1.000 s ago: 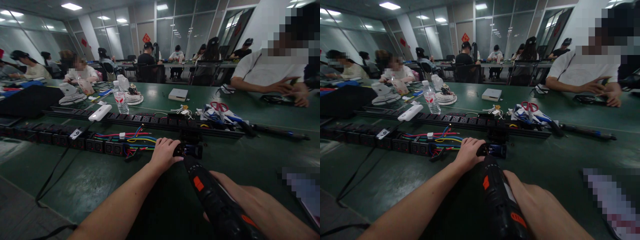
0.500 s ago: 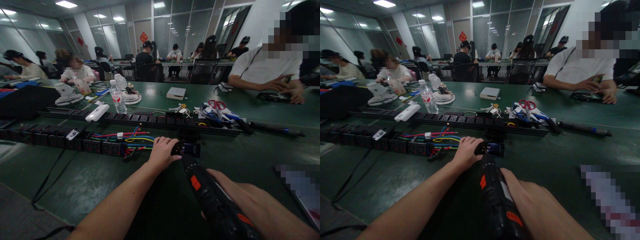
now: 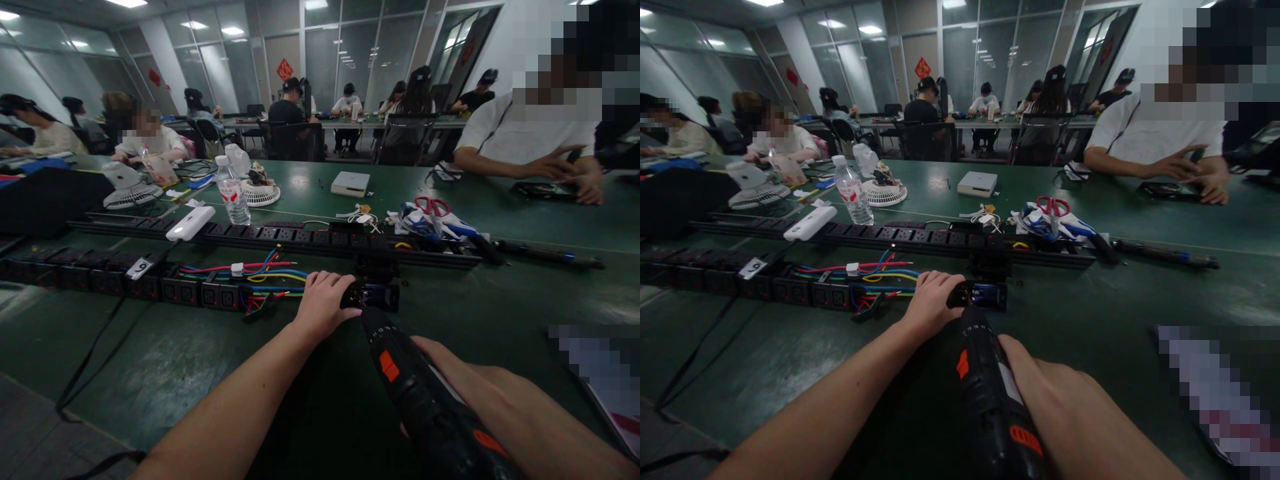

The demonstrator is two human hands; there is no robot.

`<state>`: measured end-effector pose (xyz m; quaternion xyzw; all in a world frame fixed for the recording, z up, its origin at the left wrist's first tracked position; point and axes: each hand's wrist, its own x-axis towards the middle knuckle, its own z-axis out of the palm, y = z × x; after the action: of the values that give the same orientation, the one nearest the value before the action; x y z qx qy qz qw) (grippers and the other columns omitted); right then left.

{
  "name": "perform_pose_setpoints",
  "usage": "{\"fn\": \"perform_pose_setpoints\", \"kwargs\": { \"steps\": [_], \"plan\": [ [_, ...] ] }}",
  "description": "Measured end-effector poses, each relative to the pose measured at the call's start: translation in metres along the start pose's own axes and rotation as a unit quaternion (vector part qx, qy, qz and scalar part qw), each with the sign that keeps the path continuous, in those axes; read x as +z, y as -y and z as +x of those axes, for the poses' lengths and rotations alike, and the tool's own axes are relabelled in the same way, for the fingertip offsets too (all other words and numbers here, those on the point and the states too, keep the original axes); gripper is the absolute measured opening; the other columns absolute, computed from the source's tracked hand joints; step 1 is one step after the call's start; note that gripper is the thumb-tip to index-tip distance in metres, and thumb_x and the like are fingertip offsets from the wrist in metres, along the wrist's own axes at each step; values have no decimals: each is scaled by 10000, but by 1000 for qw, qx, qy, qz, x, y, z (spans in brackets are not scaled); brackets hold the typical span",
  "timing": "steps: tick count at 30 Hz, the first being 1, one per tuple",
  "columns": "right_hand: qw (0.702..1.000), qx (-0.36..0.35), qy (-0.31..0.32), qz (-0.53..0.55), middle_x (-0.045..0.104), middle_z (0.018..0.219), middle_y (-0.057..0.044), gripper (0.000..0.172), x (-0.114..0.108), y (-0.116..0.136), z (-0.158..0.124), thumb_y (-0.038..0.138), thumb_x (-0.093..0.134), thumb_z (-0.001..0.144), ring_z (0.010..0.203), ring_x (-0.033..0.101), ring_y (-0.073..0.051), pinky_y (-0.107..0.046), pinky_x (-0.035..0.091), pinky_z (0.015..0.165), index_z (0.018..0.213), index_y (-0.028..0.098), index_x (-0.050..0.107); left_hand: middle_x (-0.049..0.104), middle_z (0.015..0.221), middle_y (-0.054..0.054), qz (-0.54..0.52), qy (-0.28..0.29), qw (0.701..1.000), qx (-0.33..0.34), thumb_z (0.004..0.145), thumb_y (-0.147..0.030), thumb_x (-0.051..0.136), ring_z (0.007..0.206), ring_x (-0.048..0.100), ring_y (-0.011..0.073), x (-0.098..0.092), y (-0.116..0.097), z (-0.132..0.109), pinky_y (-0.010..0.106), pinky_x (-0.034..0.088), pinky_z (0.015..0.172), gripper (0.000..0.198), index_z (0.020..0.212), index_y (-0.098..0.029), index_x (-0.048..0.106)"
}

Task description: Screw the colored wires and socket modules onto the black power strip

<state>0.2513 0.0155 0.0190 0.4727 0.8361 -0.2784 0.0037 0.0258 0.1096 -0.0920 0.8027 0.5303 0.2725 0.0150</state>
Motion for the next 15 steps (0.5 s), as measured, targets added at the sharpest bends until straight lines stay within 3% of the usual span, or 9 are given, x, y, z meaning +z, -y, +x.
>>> {"fn": "perform_pose_setpoints", "kwargs": {
  "steps": [3, 11, 15],
  "plan": [
    [999, 12, 45, -5, 593, 1260, -117, 819, 0, -2, 0, 529, 669, 712, 1015, 639, -263, -396, 558, 870, 1406, 245, 338, 642, 1091, 33, -2, 1, 1000, -1, 754, -423, 748, 1049, 506, 240, -1, 0, 0, 402, 329, 960, 513, 1193, -250, 546],
    [1000, 5, 22, -9, 591, 1258, -105, 851, 8, -6, -5, 419, 683, 706, 1061, 610, -307, -473, 528, 902, 1440, 237, 294, 639, 1094, 33, -5, 9, 1000, -9, 753, -424, 746, 1057, 505, 242, -1, -1, 0, 410, 323, 972, 511, 1193, -254, 548],
    [1000, -13, -3, -5, 634, 1183, -106, 755, 6, -2, -5, 429, 688, 719, 990, 644, -305, -438, 557, 845, 1382, 222, 393, 636, 1106, 35, -8, 17, 1000, -16, 751, -411, 750, 1067, 503, 242, -1, -2, 1, 414, 323, 975, 515, 1200, -262, 546]
  ]
}}
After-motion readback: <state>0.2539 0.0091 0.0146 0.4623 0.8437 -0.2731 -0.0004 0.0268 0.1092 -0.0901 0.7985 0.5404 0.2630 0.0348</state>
